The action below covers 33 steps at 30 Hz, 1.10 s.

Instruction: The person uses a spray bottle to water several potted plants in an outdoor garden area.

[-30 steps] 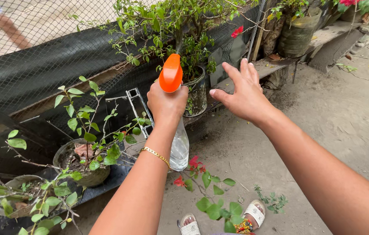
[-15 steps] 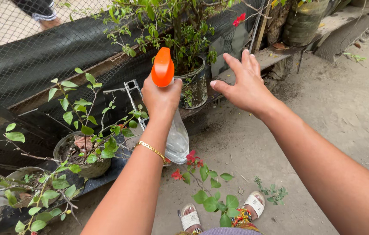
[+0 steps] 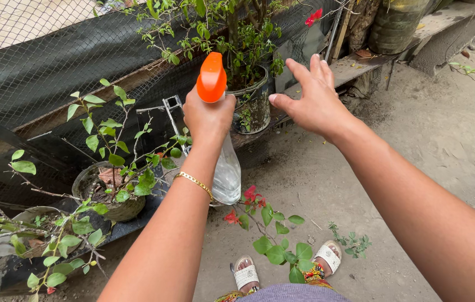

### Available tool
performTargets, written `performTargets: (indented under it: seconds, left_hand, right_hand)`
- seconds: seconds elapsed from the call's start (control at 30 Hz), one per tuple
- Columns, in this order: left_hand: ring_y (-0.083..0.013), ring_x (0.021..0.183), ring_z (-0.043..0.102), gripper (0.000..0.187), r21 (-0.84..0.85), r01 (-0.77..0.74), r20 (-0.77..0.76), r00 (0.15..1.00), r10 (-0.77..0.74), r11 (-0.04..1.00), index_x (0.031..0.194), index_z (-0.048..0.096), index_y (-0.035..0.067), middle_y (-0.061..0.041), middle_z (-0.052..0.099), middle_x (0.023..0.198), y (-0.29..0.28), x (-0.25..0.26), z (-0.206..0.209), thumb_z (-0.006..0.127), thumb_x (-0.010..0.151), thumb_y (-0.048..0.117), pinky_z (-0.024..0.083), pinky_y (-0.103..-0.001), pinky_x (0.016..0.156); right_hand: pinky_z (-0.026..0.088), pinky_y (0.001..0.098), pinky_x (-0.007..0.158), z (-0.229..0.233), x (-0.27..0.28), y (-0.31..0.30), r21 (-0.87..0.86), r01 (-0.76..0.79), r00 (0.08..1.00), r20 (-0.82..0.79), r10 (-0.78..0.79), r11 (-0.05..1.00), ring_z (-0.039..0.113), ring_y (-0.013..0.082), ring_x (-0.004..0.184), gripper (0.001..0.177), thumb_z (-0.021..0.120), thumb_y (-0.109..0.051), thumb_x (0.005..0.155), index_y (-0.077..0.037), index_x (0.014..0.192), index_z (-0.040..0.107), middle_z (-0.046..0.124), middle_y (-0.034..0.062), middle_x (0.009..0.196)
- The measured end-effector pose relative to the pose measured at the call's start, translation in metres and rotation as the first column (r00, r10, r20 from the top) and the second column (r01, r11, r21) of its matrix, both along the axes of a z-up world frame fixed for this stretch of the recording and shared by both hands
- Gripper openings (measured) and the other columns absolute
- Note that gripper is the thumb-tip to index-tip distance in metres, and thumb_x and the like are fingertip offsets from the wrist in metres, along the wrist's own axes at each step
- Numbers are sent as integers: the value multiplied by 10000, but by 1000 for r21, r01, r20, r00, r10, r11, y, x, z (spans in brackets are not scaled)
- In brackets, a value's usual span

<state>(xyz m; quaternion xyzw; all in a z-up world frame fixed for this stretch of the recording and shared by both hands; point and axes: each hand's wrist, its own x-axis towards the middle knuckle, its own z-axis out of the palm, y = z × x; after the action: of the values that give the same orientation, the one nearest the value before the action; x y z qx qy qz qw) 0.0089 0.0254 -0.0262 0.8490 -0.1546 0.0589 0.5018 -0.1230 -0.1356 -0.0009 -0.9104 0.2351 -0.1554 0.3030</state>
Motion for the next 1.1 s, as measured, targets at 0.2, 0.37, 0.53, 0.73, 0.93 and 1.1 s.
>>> performTargets:
  seconds: [0.2, 0.37, 0.53, 0.73, 0.93, 1.1]
  left_hand:
    - [-293, 994, 737, 503, -6, -31, -46, 998, 30, 1000, 1193, 705, 231, -50, 783, 1018, -1, 4, 3, 785, 697, 241, 525, -418, 947]
    - [-285, 1000, 742, 532, -46, -6, -9, 1000, 6, 999, 1213, 695, 243, -48, 783, 1029, -2, 8, 1, 777, 688, 228, 535, -405, 940]
    - [-301, 1013, 739, 468, 16, -6, -11, 1000, 6, 1000, 1184, 721, 238, -63, 789, 1036, -1, 9, 4, 768, 718, 227, 540, -413, 948]
    - [-321, 1005, 726, 506, -46, -28, 22, 999, 29, 999, 1206, 706, 232, -64, 781, 1041, 0, 6, 15, 746, 704, 190, 531, -438, 918]
    - [-319, 1004, 732, 523, -116, 15, 109, 994, -2, 993, 1202, 700, 204, -75, 780, 1023, 3, 14, 25, 770, 684, 203, 540, -423, 915]
    - [-317, 1014, 733, 450, -12, 15, -13, 1000, -15, 1000, 1163, 734, 226, -90, 779, 1032, 1, 14, 30, 759, 713, 221, 543, -419, 930]
  right_hand:
    - [122, 486, 1236, 2, 2, 2, 1, 1, 1000, -6, -1, 1000, -39, 366, 1572, 883, 760, -441, 847, -192, 1583, 340, 26, 256, 1677]
    - [119, 485, 1234, 5, 3, -1, -2, 3, 1000, 1, -3, 1000, -48, 367, 1570, 878, 757, -440, 848, -199, 1583, 342, 20, 256, 1676]
    - [127, 505, 1229, 7, 5, -3, -47, 9, 1000, 2, -9, 999, -42, 370, 1571, 881, 750, -459, 848, -198, 1584, 342, 30, 258, 1675]
    - [143, 525, 1224, 7, 11, -10, -102, 2, 999, 39, 2, 995, -18, 385, 1566, 891, 747, -476, 852, -195, 1589, 333, 41, 266, 1672]
    - [160, 511, 1225, 4, 18, -14, -133, 19, 997, 77, -9, 991, 30, 396, 1564, 870, 754, -474, 842, -206, 1575, 369, 83, 273, 1668]
    - [173, 494, 1222, 5, 17, -12, -135, 37, 996, 83, -26, 990, 55, 404, 1559, 860, 762, -460, 834, -195, 1562, 389, 108, 285, 1658]
